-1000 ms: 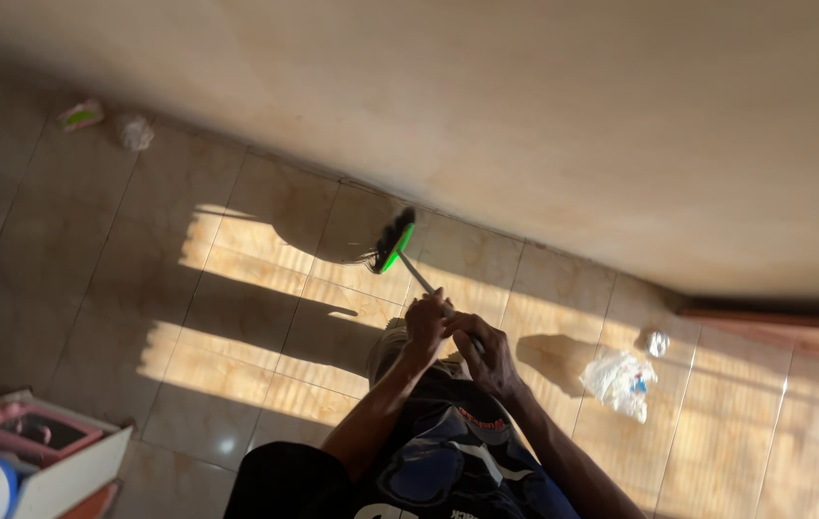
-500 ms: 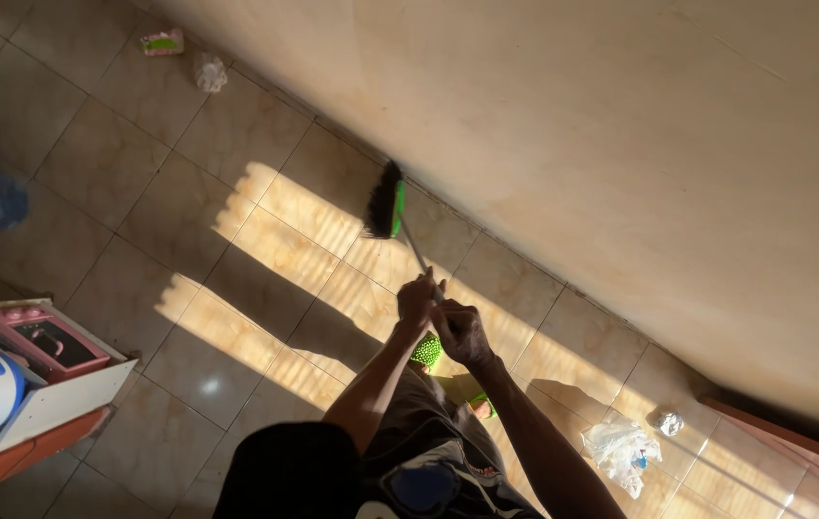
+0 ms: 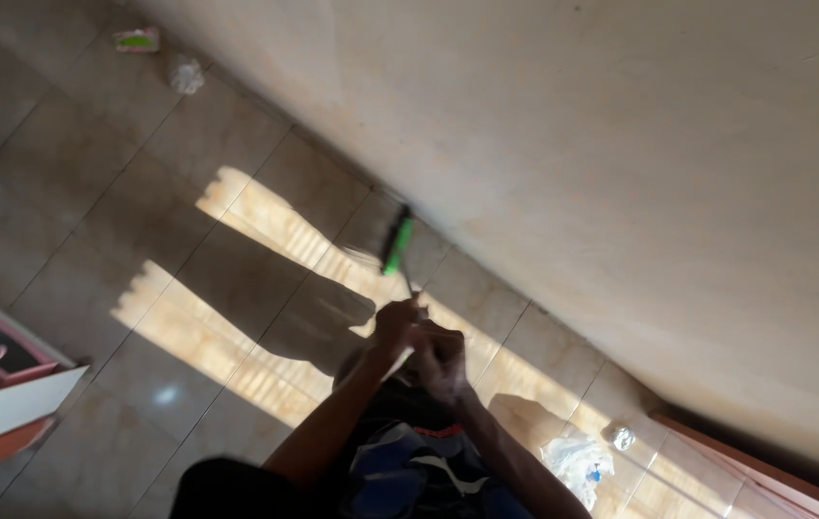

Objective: The person sweeps the tiled floor using a broom, gathering debris from the corners and along the walls.

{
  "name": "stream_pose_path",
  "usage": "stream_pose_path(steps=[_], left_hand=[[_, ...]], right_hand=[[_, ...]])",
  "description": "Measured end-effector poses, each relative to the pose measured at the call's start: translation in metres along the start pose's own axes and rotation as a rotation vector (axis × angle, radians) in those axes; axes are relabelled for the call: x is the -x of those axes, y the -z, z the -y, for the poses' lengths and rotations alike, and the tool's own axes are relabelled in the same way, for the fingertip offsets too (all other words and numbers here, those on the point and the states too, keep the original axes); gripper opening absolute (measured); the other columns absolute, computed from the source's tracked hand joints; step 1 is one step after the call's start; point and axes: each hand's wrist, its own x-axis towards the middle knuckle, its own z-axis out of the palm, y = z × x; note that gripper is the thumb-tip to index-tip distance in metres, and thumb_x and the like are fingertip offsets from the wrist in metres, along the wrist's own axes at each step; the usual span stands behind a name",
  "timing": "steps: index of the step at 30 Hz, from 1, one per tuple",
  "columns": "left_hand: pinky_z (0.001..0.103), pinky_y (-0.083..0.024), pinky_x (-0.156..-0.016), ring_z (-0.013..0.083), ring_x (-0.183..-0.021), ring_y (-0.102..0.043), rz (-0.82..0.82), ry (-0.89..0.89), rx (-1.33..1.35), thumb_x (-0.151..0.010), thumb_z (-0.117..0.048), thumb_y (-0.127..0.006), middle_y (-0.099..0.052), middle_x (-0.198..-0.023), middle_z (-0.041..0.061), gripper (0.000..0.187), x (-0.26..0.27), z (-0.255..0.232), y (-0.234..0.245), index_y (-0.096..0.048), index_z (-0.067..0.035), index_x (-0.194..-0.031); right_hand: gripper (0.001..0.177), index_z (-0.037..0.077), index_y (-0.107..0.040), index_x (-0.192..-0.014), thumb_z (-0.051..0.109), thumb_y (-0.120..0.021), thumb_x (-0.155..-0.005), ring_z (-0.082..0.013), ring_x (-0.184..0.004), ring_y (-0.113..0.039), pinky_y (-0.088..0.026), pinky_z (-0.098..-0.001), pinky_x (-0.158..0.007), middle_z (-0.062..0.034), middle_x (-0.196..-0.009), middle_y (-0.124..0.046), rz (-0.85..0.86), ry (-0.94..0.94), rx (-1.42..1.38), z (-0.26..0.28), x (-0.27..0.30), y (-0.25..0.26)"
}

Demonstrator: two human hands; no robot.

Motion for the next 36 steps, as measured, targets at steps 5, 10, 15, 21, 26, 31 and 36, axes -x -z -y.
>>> stream_pose_path(steps=[5,10,15,21,26,31,36], left_hand=[[0.044,-0.054,-0.076,0.0315,-0.084,-0.069,0.194,0.302,-0.104,-0.099,-0.034,-0.060,-0.072,-0.089,0.012,0.040,-0.031,0.041,0.033,-0.063,-0.002,-0.124],[0.044,-0.054,-0.071,0.0322,-0.079,-0.069,0.355,0.269,-0.018,-0.094,-0.036,-0.062,-0.069,-0.088,0.017,0.055,-0.056,0.063,0.014,-0.055,0.000,-0.134],[0.038,-0.054,-0.067,0.0264,-0.072,-0.070,0.630,0.229,0.388,-0.094,-0.029,-0.064,-0.069,-0.079,0.017,0.048,-0.042,0.040,0.045,-0.058,0.002,-0.130],[0.037,-0.060,-0.081,0.0257,-0.075,-0.072,0.581,-0.345,0.323,-0.088,-0.021,-0.068,-0.073,-0.084,0.013,0.028,-0.058,0.062,0.110,-0.068,-0.014,-0.115],[0.039,-0.060,-0.065,0.0294,-0.071,-0.074,0.699,-0.151,0.254,-0.082,-0.021,-0.071,-0.073,-0.082,0.019,0.057,-0.096,0.078,0.173,-0.055,0.010,-0.127],[0.039,-0.058,-0.065,0.0291,-0.072,-0.073,0.728,-0.001,0.083,-0.096,-0.032,-0.070,-0.073,-0.077,0.017,0.044,-0.092,0.121,0.131,-0.062,0.008,-0.113],[0.039,-0.056,-0.061,0.0307,-0.063,-0.071,0.853,0.119,0.505,-0.094,-0.025,-0.065,-0.069,-0.064,0.018,0.046,-0.054,0.103,0.079,-0.054,0.009,-0.124]], right_hand=[[0.026,-0.002,-0.061,-0.076,0.006,-0.060,-0.101,-0.0117,-0.059,-0.053,-0.043,-0.0302,-0.056,-0.0064,-0.065,-0.061,0.114,0.241,0.153,-0.013,-0.042,-0.024],[0.023,-0.004,-0.067,-0.081,0.013,-0.061,-0.096,-0.0120,-0.053,-0.055,-0.042,-0.0326,-0.049,-0.0103,-0.060,-0.061,-0.013,0.092,0.252,-0.039,-0.057,-0.039],[0.032,-0.001,-0.072,-0.077,0.024,-0.062,-0.095,-0.0115,-0.049,-0.057,-0.045,-0.0335,-0.047,-0.0066,-0.057,-0.064,-0.268,-0.217,0.339,-0.005,-0.045,-0.078],[0.040,-0.003,-0.070,-0.075,0.030,-0.065,-0.096,-0.0094,-0.049,-0.046,-0.038,-0.0337,-0.046,-0.0043,-0.054,-0.055,-0.423,-0.403,0.231,0.060,-0.045,-0.133],[0.033,-0.004,-0.066,-0.080,0.024,-0.062,-0.098,-0.0075,-0.051,-0.035,-0.027,-0.0323,-0.046,-0.0007,-0.055,-0.048,-0.492,-0.204,0.039,0.049,-0.062,-0.166],[0.035,-0.007,-0.063,-0.074,0.018,-0.063,-0.099,-0.0067,-0.053,-0.036,-0.029,-0.0306,-0.047,-0.0017,-0.055,-0.046,-0.549,-0.108,0.040,-0.002,-0.073,-0.163],[0.033,-0.005,-0.064,-0.071,0.016,-0.064,-0.097,-0.0151,-0.057,-0.055,-0.045,-0.0337,-0.055,-0.0083,-0.064,-0.060,-0.584,-0.076,0.280,-0.017,-0.039,-0.153]])
